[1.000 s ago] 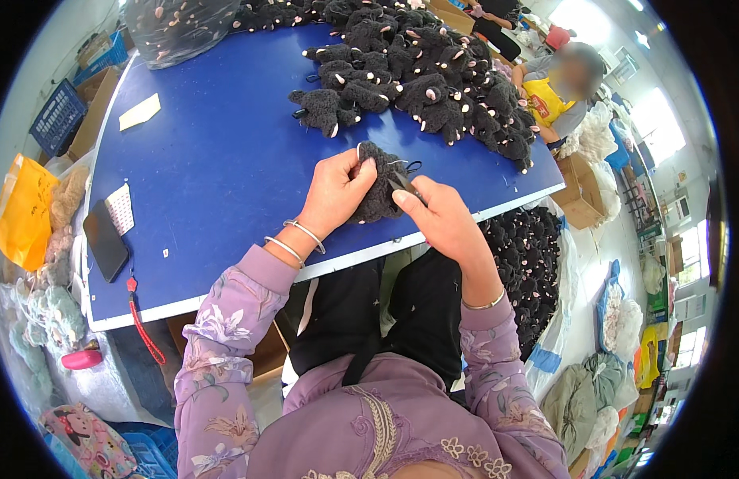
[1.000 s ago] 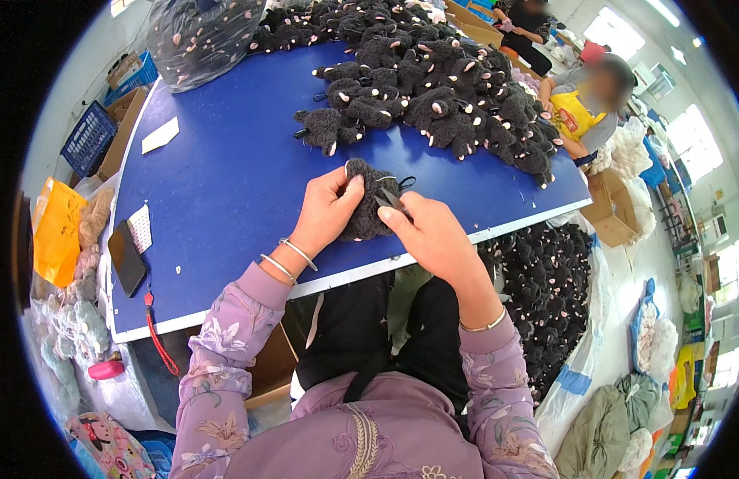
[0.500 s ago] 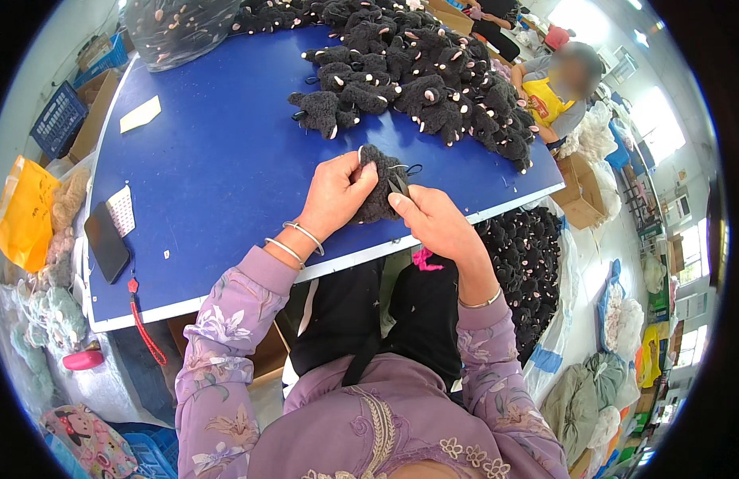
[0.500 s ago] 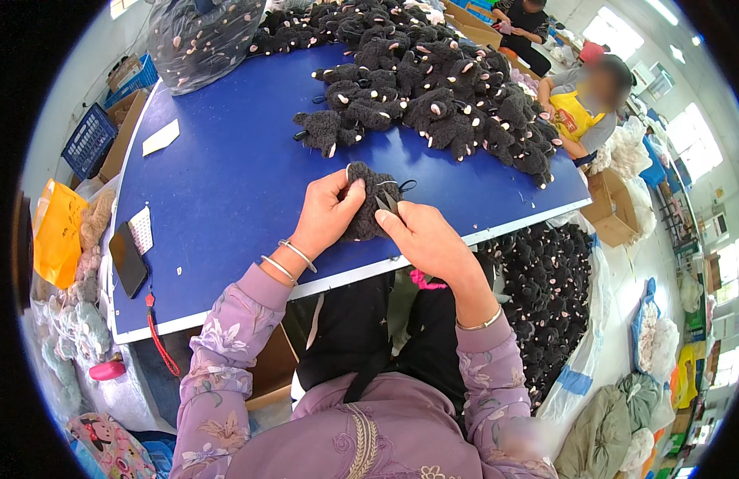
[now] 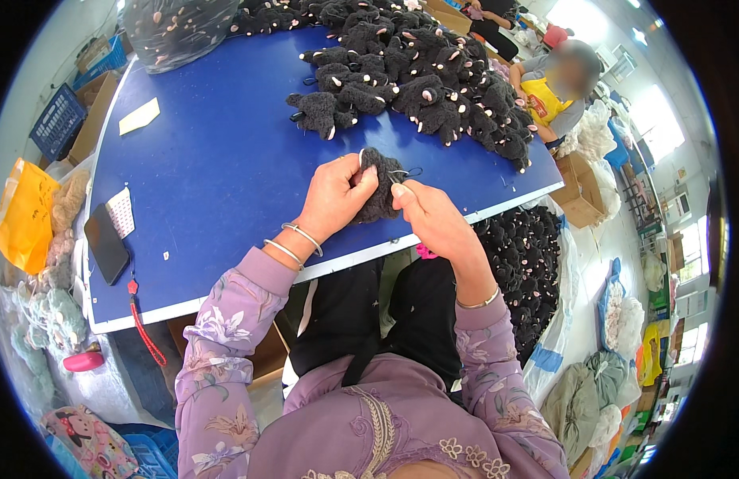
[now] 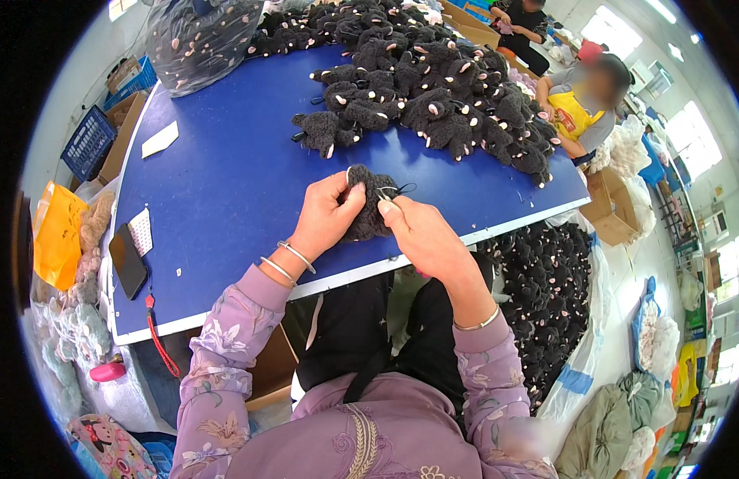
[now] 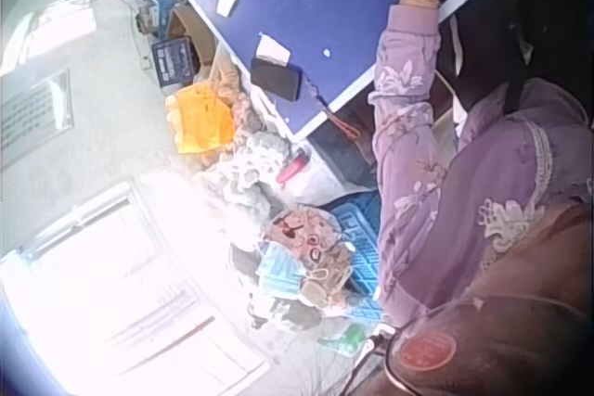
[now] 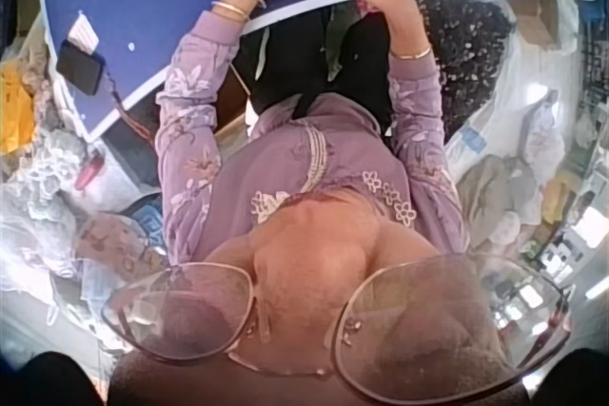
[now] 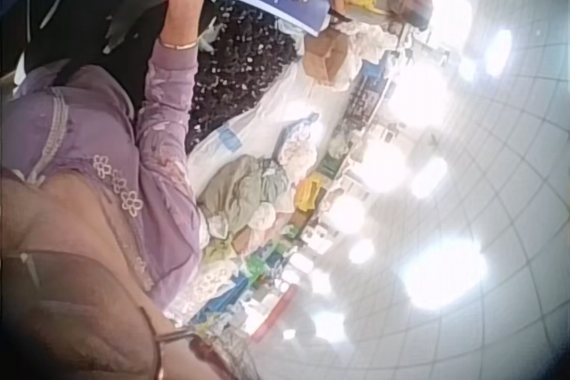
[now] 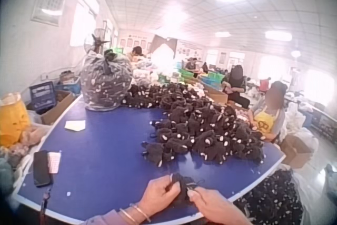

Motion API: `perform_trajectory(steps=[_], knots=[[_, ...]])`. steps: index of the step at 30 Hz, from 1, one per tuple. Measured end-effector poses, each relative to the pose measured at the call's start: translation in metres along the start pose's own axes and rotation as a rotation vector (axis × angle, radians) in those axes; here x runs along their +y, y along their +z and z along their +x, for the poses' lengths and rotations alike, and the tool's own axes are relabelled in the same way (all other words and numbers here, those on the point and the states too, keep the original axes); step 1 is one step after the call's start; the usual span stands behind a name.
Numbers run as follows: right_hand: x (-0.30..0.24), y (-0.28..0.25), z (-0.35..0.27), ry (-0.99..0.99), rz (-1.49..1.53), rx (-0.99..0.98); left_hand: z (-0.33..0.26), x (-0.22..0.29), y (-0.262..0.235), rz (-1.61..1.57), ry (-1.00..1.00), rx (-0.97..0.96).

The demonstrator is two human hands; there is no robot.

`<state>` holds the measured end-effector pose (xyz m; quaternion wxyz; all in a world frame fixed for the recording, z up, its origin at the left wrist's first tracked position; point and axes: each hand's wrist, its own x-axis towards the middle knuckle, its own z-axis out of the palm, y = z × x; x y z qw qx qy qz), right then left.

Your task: The person trims excess threads and loose fibers from small black stuffed animals using scissors. They handle each item one at a time, rotate it to access different sides, and place the finished pieces on the table.

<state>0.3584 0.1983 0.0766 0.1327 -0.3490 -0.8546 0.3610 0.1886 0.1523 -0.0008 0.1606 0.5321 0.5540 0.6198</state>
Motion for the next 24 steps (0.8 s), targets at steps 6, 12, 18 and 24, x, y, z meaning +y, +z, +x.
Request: perform_trajectory(steps=[6,12,18,24], knots=[[0.001,0.002,0.004,-0.018,0.010,0.025,-0.001,0.000,0.000,0.032,0.046,-0.003],[0.009,0.006,0.009,-0.028,0.084,0.063,0.000,0.001,0.000,0.020,0.056,0.006],[0.017,-0.008,0.008,-0.061,0.658,0.344,0.001,0.003,0.000,-0.046,-0.021,-0.030],[0.015,-0.003,0.018,-0.090,0.084,0.228,-0.001,-0.001,0.000,-0.139,-0.029,-0.109]])
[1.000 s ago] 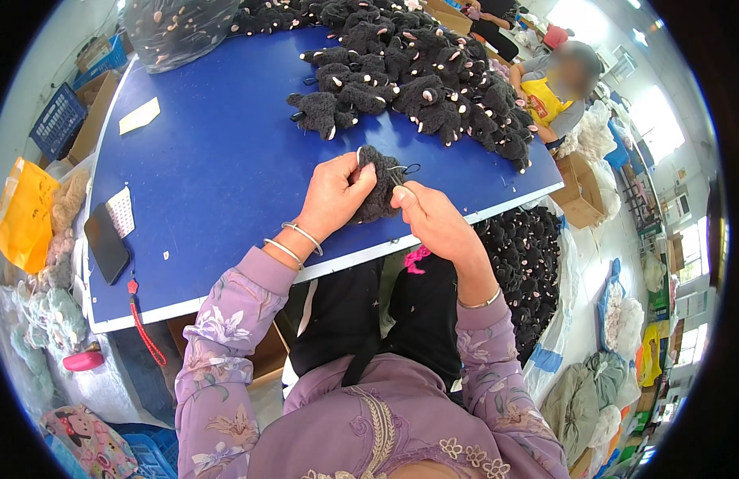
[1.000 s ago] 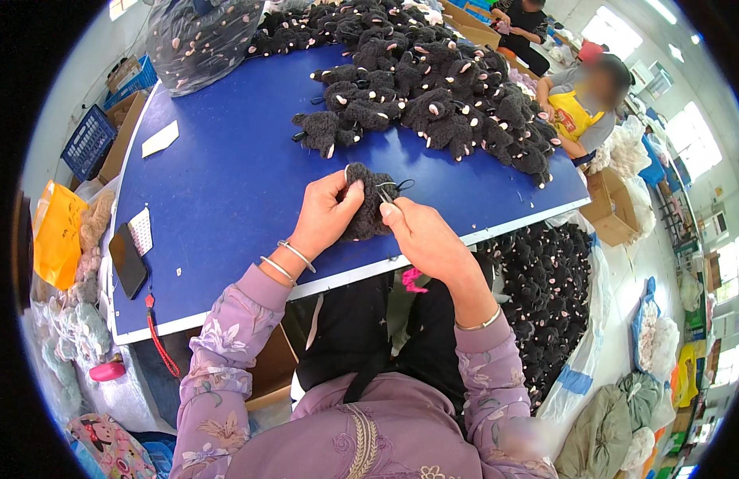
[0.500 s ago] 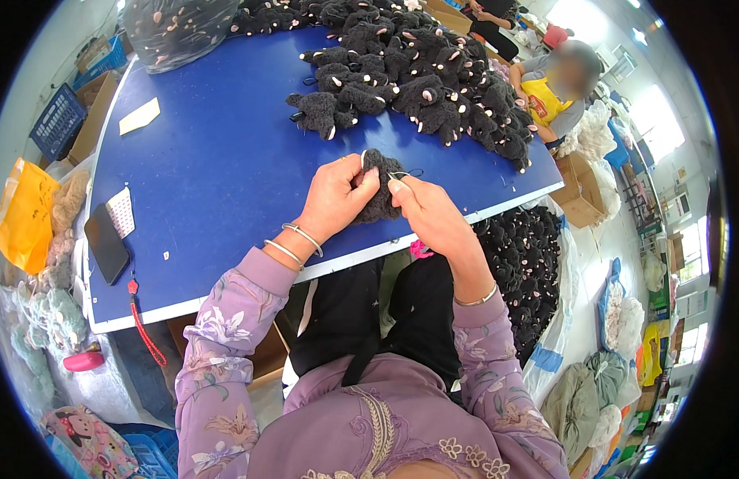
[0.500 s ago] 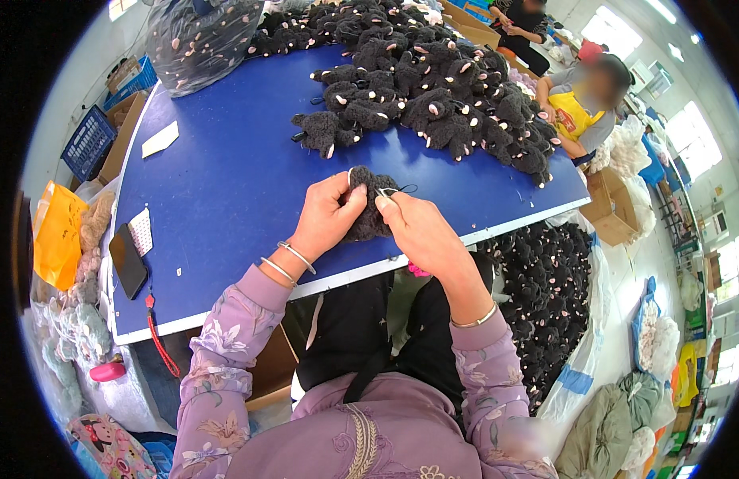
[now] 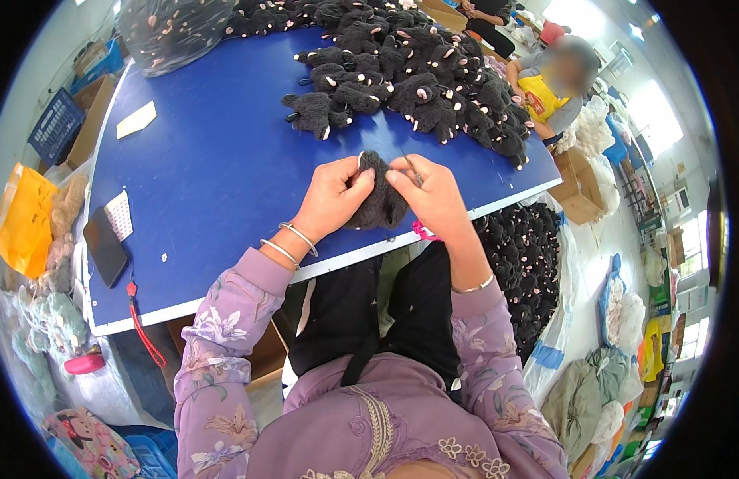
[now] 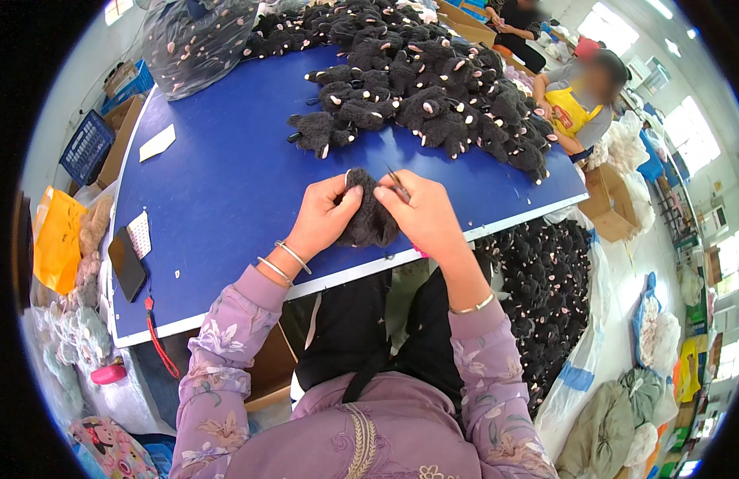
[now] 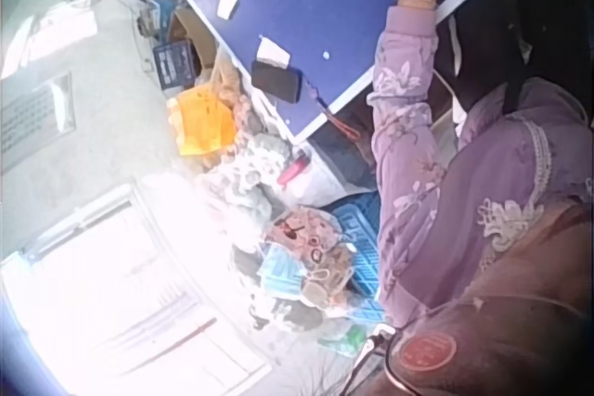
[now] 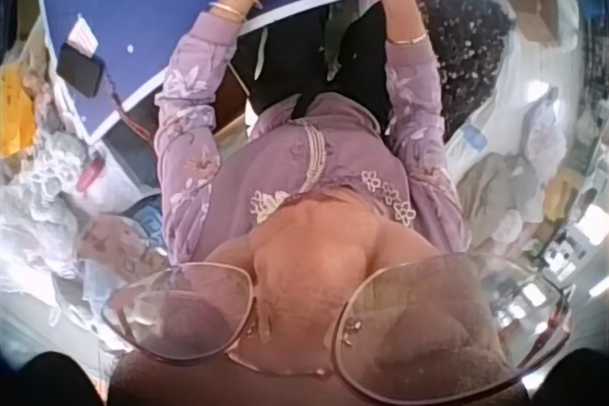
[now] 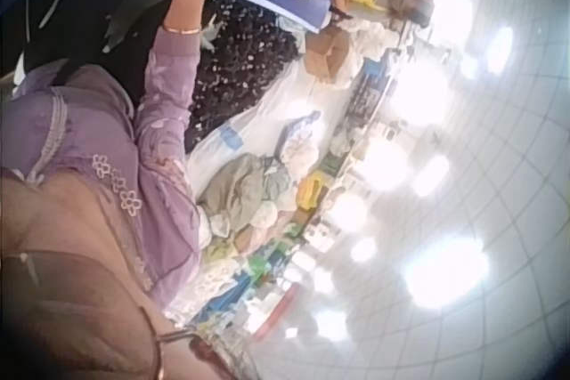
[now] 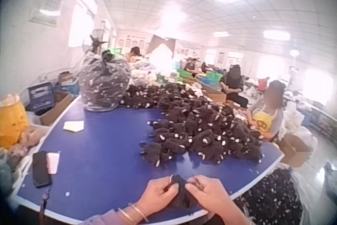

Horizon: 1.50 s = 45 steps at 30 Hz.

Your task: The person trims excess threads and loose fibers from small black stuffed animals using scissors. They handle each item one at a time, rotate it to access different sides, and place the finished pieces on the table.

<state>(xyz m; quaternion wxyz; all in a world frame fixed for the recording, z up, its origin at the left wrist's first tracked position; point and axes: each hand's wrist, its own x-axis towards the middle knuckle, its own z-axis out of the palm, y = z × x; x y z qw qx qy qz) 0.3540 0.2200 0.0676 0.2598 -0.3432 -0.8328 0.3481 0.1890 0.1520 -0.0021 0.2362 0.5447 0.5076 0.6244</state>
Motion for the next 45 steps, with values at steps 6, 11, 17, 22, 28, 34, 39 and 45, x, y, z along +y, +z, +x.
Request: perform_trajectory(steps=[6,11,17,22,28,34,39,45], knots=[[0.027,-0.057,0.000,-0.142,1.056,0.143,0.009,-0.013,-0.008,-0.204,-0.168,0.095],[0.029,-0.043,-0.006,0.223,0.554,0.195,0.011,-0.019,-0.006,-0.494,-0.312,0.159],[0.034,0.011,-0.011,0.177,0.462,-0.032,0.011,-0.031,-0.014,-0.554,-0.499,0.028],[0.035,0.003,-0.010,0.304,0.697,0.033,0.013,-0.019,-0.014,-0.522,-0.590,0.028],[0.091,-0.119,-0.023,-0.580,1.413,0.083,0.013,-0.014,-0.019,-0.385,-0.468,0.105],[0.095,-0.086,-0.009,0.319,1.098,0.363,0.045,-0.025,-0.028,0.149,-0.034,0.303],[0.089,-0.025,0.014,0.304,0.938,0.137,0.074,-0.033,-0.031,0.787,0.157,0.353],[0.080,-0.015,0.060,0.226,0.642,-0.122,0.093,-0.076,-0.045,0.993,-0.091,0.301]])
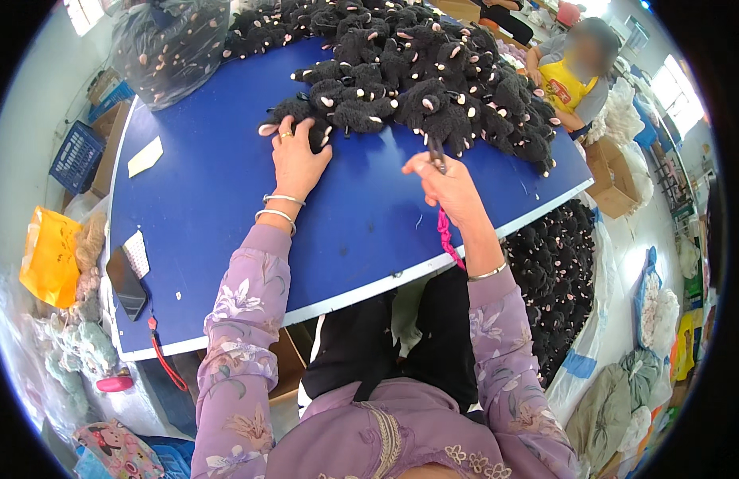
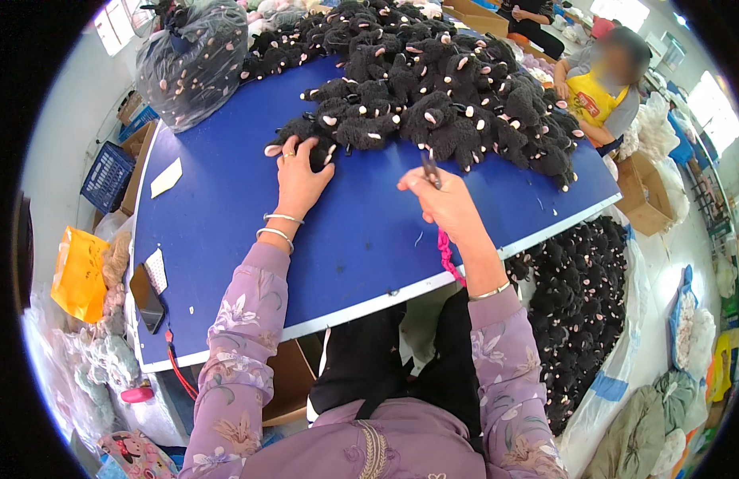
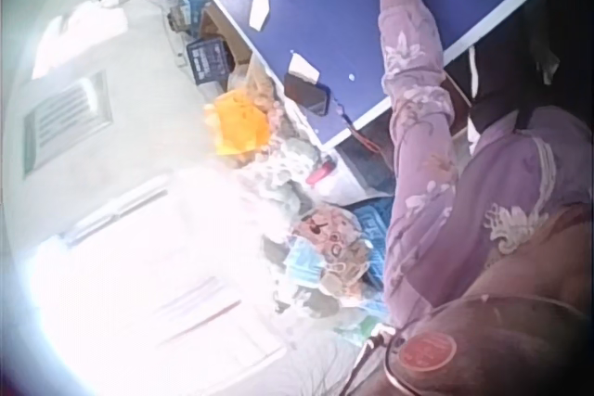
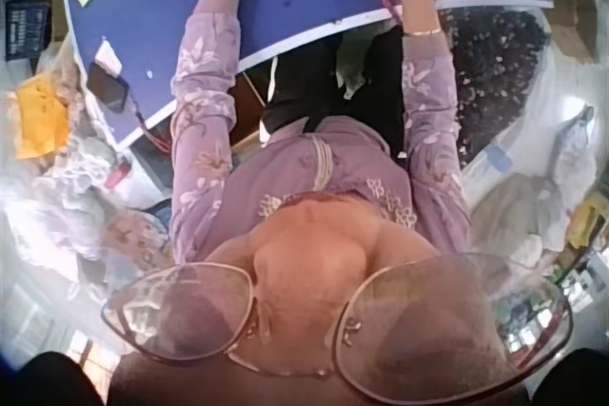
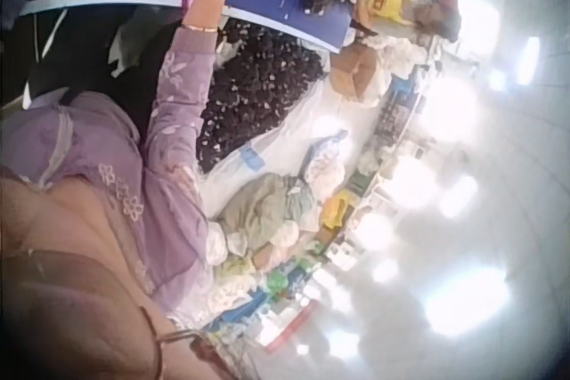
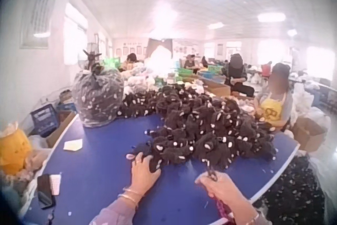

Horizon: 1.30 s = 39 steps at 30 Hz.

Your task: The person trims excess threads and loose fibers from small black stuffed animals using scissors. They handle each item one at a time, rotate it to access different sides, and place the finished pieces on the table.

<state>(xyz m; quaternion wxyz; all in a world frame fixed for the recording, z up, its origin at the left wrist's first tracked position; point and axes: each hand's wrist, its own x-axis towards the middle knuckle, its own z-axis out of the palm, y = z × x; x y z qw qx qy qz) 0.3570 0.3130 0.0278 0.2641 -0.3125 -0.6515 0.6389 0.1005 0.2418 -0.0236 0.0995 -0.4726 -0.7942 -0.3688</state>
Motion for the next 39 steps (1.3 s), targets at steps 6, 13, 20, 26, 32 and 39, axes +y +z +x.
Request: perform_trajectory(steps=[6,13,20,26,32,39], knots=[[0.026,0.005,0.046,0.031,-0.072,0.031,-0.003,-0.005,-0.010,-0.214,-0.008,-0.013],[0.028,0.002,0.030,0.058,0.133,-0.058,-0.033,0.018,-0.037,-0.179,0.211,0.038],[0.019,0.009,0.017,0.054,0.349,-0.176,-0.081,0.090,-0.033,-0.500,0.362,-0.157],[0.026,0.004,0.016,-0.123,0.325,-0.019,-0.078,0.087,-0.004,-1.032,-0.143,-0.350],[0.028,-0.015,0.013,-0.026,0.149,-0.136,-0.061,0.086,0.010,-1.256,-0.333,-0.432],[0.016,-0.010,0.013,-0.043,0.145,0.162,-0.041,0.082,0.024,-1.230,-0.336,-0.393]])
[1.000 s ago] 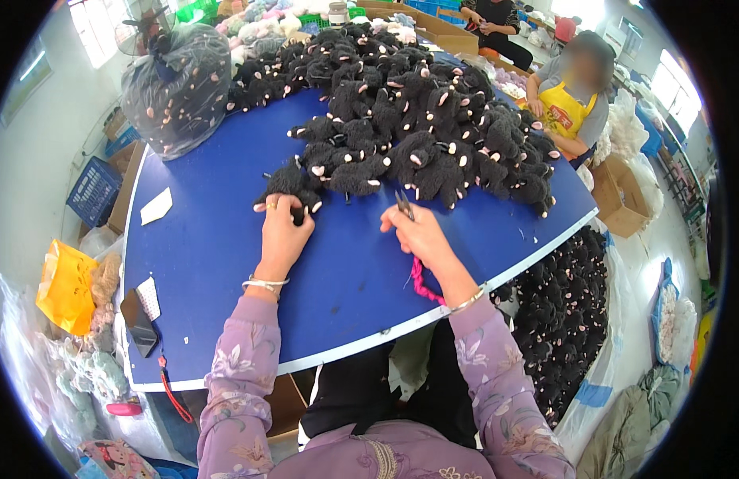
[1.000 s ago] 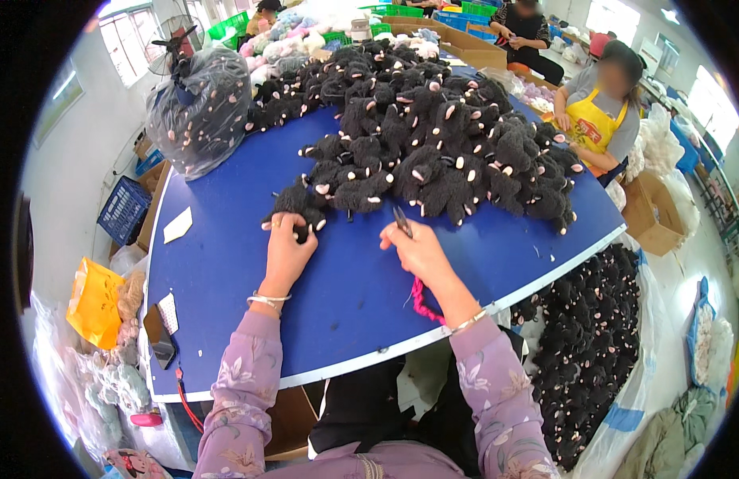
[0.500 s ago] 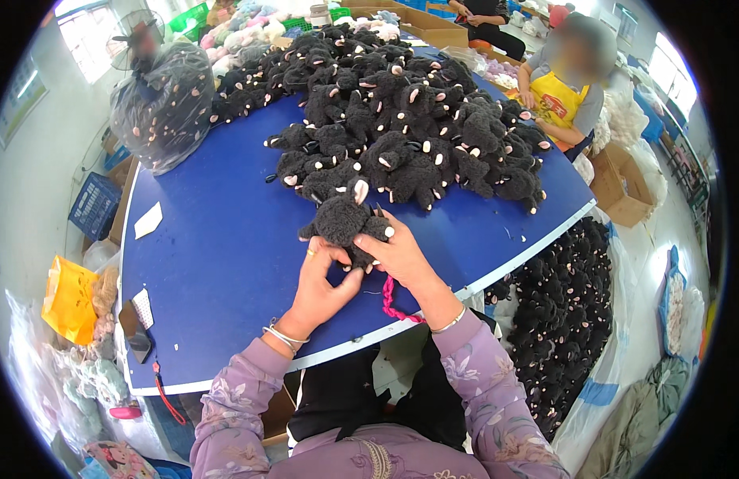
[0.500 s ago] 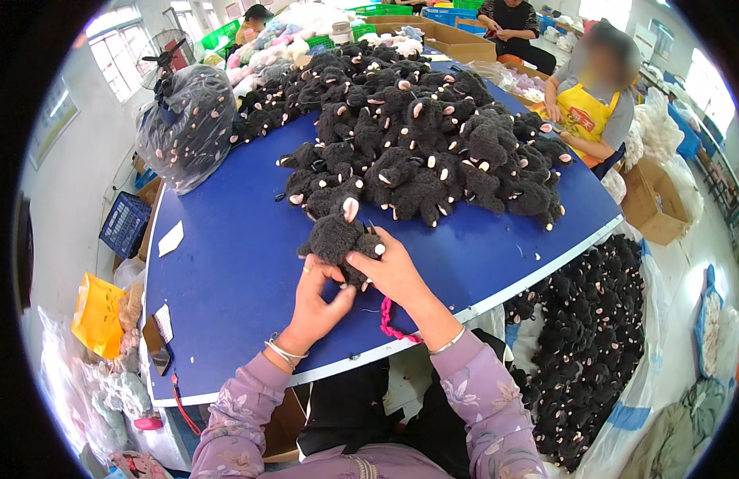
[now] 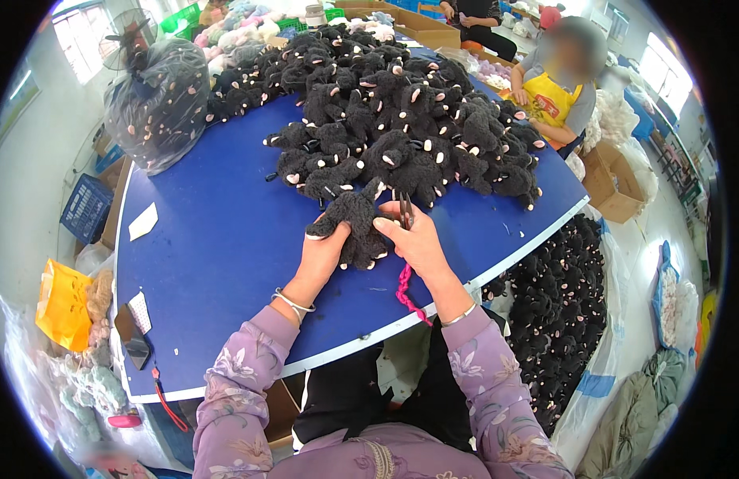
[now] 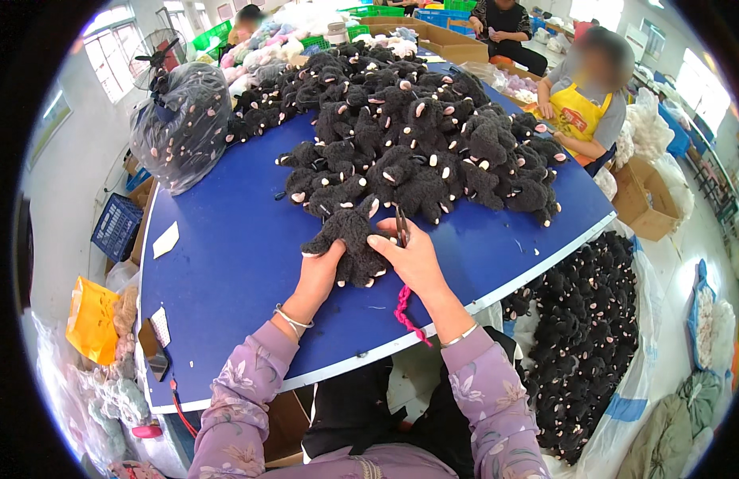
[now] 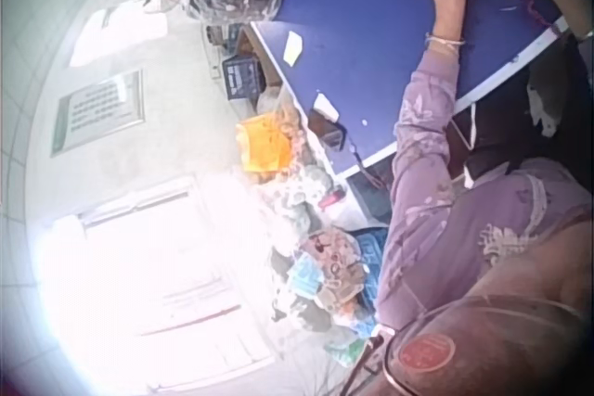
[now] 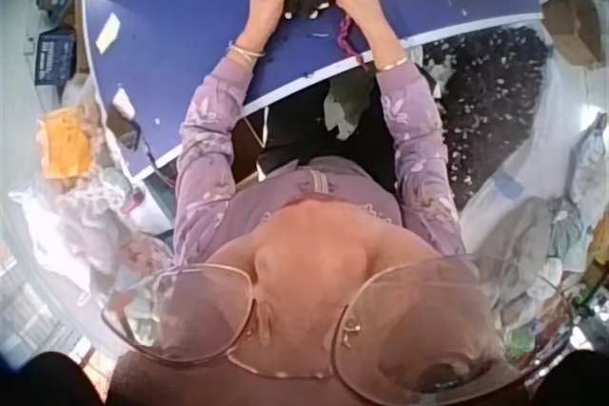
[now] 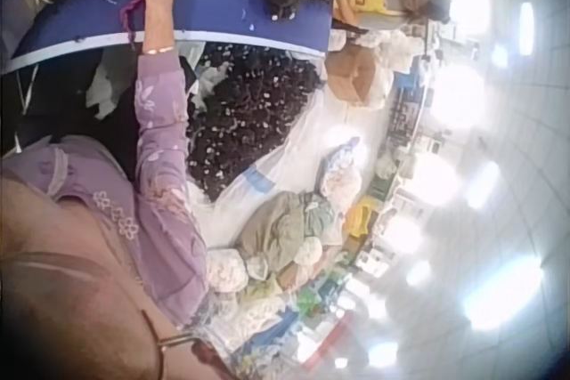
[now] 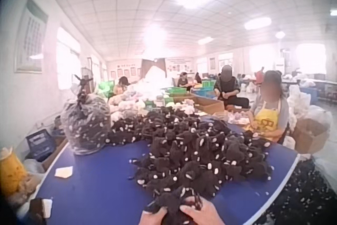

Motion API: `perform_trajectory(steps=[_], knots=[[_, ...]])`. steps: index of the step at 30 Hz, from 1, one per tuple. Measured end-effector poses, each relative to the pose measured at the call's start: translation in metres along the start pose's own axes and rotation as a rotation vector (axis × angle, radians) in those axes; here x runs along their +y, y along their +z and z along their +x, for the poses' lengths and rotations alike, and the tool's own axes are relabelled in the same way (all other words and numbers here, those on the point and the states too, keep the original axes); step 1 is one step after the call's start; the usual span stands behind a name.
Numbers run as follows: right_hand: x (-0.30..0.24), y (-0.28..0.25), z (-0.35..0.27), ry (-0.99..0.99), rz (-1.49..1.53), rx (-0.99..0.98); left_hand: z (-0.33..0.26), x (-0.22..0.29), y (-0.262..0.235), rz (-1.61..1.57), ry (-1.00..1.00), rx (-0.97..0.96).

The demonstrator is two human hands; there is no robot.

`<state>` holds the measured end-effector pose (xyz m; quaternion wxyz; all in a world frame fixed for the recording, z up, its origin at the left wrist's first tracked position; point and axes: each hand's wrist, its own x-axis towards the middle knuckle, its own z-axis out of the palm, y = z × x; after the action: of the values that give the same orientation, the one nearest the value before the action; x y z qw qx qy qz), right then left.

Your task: The person trims excess threads and loose fibers from small black stuffed animals using scissors. They handle each item one at a time, rotate it to access different sides, and place the finished pieces on the table.

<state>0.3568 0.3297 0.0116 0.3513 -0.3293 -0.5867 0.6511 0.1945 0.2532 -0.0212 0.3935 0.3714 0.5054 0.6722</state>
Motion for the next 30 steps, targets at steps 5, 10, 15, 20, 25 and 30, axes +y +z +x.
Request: perform_trajectory(steps=[5,10,15,20,25,30], knots=[[0.015,0.005,0.006,-0.101,0.014,-0.003,0.003,-0.007,-0.007,-0.313,-0.066,0.035],[0.009,0.005,0.007,-0.008,0.167,0.123,0.004,-0.007,-0.011,-0.531,-0.141,-0.075],[0.014,-0.002,0.006,-0.024,0.299,0.039,0.005,-0.008,-0.011,-0.552,-0.143,-0.079],[0.010,-0.005,0.002,-0.009,0.154,-0.034,0.001,-0.001,-0.013,-0.527,-0.181,-0.125],[0.013,-0.008,0.006,-0.030,0.059,0.074,0.001,0.001,-0.010,-0.475,-0.156,-0.105],[0.004,-0.003,0.003,-0.040,0.058,0.048,-0.001,0.003,-0.012,-0.372,-0.165,-0.165]])
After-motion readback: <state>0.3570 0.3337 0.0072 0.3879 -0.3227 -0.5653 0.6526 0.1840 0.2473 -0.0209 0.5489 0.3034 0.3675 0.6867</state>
